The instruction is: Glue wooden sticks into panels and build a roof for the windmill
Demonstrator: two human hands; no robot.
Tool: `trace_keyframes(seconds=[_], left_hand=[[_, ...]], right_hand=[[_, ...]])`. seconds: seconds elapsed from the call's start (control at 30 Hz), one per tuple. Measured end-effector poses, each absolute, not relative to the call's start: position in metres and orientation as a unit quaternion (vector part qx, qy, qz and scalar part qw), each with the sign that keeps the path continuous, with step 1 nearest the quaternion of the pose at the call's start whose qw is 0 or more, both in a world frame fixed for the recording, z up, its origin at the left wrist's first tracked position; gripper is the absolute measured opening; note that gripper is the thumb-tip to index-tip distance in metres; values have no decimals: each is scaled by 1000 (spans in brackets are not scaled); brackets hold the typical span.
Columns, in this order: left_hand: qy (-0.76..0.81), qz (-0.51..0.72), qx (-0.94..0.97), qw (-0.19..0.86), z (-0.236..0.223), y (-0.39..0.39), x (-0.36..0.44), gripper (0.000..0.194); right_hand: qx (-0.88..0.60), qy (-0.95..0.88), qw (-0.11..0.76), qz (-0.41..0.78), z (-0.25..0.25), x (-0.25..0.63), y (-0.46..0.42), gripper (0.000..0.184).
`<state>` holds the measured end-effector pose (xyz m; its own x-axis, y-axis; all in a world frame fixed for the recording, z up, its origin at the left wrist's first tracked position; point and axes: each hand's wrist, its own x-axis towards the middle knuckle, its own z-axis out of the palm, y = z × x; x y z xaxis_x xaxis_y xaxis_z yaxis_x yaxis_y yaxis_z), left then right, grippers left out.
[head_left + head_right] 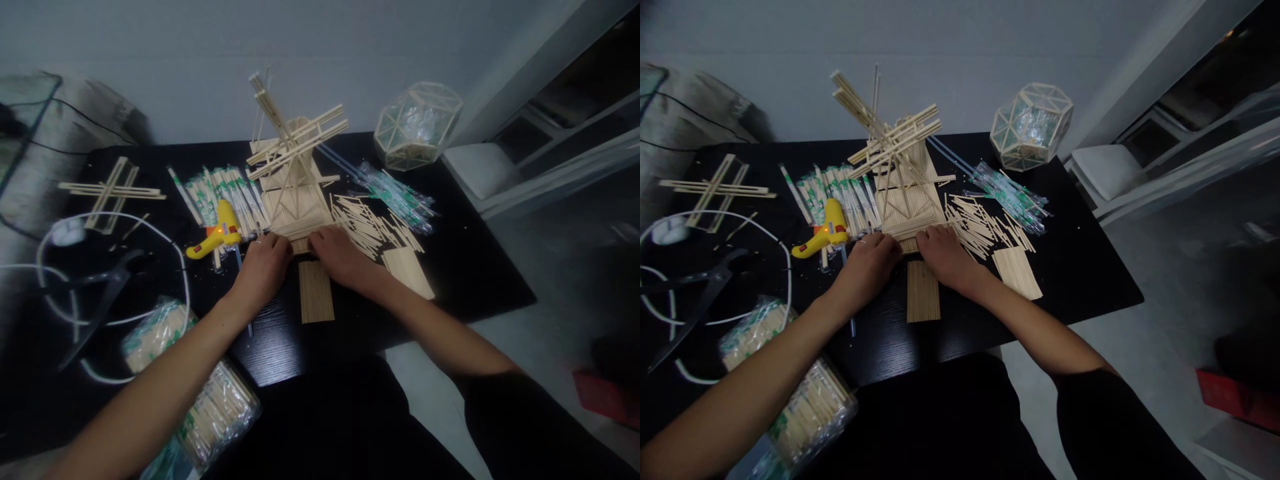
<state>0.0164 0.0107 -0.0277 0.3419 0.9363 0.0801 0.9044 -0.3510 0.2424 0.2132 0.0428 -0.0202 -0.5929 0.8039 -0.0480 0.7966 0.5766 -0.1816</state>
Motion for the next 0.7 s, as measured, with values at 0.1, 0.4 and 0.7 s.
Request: trace_keyframes(seconds=[0.1, 0.4, 0.7], left_hand=[[561, 105, 818, 79, -28, 10, 20, 14], [545, 208, 805, 111, 17, 6, -6, 15], [693, -47, 718, 45, 47, 13, -70, 33]], right_hand=[[-453, -886, 22, 96, -15, 214, 36, 24], [-522, -812, 56, 254, 14, 258, 6, 13], [-594, -684, 81, 416, 4, 279, -29, 54]])
